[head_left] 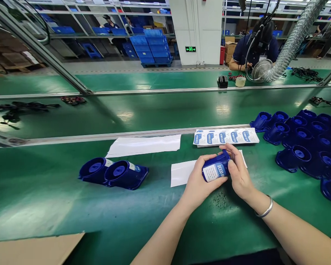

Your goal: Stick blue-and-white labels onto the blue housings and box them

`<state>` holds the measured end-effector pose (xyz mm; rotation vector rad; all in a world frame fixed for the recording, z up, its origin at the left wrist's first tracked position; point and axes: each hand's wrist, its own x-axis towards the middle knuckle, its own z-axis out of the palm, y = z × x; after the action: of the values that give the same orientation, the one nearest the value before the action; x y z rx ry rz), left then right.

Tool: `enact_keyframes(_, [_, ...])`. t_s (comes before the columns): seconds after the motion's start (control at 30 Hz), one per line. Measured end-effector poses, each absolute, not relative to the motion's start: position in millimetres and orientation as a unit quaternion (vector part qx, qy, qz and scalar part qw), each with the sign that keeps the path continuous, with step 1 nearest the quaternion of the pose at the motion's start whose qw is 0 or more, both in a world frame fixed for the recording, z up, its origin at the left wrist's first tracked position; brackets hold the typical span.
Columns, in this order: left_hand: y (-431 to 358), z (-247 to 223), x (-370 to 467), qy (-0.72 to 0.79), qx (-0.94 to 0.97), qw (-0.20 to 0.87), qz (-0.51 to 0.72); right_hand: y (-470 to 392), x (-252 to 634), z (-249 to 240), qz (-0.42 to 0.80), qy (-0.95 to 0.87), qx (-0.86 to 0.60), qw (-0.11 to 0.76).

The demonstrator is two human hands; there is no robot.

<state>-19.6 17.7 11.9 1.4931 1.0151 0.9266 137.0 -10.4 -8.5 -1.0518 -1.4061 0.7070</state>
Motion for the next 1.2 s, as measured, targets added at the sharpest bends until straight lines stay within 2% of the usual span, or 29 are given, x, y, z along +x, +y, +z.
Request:
enact_keyframes(0.1, [20.7, 14.1, -20.6, 0.413, 0.543, 0.612, 0.401, -13.5, 133.6, -9.1, 0.277, -0.639, -0.447, 0.561])
enact_keyframes(0.17, [21.3, 14.1, -20.5, 0.424, 0.539, 0.604, 0.406, -14.4, 131.2, -10.1, 0.265, -0.651, -0.444, 0.556])
enact_keyframes(0.37, [17.7, 0.7, -16.0, 0.466, 0.674, 0.406, 0.404, -11.1, 128.8, -11.0, 0.309, -0.597, -0.466, 0.575])
enact_keyframes(0.6, [20.5, -12.3, -17.4, 0.431, 0.761, 0.273, 0.401, -9.5, 134.3, -3.6, 0.381, -0.524, -0.482, 0.59])
enact_keyframes(0.67, [23.2, -10.7, -20.1, 0.417, 0.778, 0.275, 0.381, -7.2, 136.2, -5.1, 0.406, -0.492, -0.483, 0.6])
enact_keyframes(0.8, [28.4, -4.3, -26.1, 0.399, 0.782, 0.347, 0.329, -2.4, 139.1, -11.2, 0.452, -0.435, -0.499, 0.598])
enact_keyframes(1.03, [30.9, 14.5, -43.7, 0.339, 0.758, 0.482, 0.28, -5.8, 140.6, -9.4, 0.452, -0.417, -0.507, 0.604])
enact_keyframes(1.2, [25.1, 28.9, -48.5, 0.332, 0.777, 0.414, 0.338, -6.5, 145.9, -11.1, 0.501, -0.385, -0.492, 0.599])
